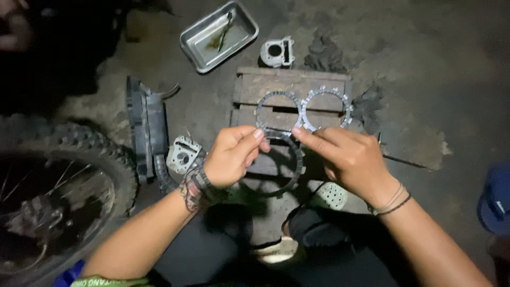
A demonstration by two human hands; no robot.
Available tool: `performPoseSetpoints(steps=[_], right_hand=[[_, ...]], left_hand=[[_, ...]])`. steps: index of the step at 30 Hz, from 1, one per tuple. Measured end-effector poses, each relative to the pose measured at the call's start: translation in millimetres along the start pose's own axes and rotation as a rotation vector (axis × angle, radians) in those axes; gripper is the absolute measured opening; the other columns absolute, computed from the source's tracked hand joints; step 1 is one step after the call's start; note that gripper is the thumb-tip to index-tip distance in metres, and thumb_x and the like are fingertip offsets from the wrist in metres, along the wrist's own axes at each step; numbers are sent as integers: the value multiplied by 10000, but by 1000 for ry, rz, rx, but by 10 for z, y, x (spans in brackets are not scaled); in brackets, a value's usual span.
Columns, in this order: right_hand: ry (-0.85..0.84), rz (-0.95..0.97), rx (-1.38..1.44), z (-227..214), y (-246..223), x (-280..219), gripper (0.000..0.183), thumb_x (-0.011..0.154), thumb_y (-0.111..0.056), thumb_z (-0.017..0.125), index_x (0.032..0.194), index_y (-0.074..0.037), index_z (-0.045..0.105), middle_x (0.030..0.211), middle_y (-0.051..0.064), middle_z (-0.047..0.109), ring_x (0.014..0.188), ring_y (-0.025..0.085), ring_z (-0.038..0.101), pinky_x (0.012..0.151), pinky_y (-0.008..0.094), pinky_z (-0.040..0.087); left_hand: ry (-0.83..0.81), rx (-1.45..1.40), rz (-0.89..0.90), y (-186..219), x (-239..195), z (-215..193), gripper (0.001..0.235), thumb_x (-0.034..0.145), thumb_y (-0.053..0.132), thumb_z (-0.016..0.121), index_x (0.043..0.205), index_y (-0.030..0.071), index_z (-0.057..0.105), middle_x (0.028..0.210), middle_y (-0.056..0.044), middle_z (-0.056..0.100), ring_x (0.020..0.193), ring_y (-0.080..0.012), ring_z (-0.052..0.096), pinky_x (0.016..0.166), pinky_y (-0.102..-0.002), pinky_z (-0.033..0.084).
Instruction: The person holds a circular metal part and uses a small tool to scrape or clean its inner surface. They rotate the part and continue scraping along the circumference, with other similar parts and engine components visible nearby.
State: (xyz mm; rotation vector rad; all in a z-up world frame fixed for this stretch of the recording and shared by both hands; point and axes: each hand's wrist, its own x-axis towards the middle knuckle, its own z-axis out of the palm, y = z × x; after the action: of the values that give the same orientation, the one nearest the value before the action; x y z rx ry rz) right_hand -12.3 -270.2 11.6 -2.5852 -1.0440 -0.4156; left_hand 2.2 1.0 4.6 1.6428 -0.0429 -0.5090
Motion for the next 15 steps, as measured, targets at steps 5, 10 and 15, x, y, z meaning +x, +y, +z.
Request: performPoseSetpoints(steps=[5,10,15], right_hand=[[58,-11,19,-15,-75,30,676,889,93,534,1471,-247,586,904,-1,638,658,204,587,507,322,422],[57,-9,11,-48,-30,28,541,1004,44,563,1468,-233,587,910,10,662,683,201,609,496,325,432],[78,104,227,36,18,-58,613,746,97,592,1290,-159,711,978,87,727,824,339,719,717,468,591]], left_hand=[[-4,36,34,10,-43,21,440,1036,375,474,830,58,699,483,17,435,455,-79,399,482,-256,358],[41,-63,27,-80,-1,42,409,1043,349,498,824,66,696,475,9,421,396,-81,355,395,-249,289],[29,-283,133,-296,67,97,347,1049,209,541,864,-17,729,426,-55,424,361,-83,381,365,-210,289]])
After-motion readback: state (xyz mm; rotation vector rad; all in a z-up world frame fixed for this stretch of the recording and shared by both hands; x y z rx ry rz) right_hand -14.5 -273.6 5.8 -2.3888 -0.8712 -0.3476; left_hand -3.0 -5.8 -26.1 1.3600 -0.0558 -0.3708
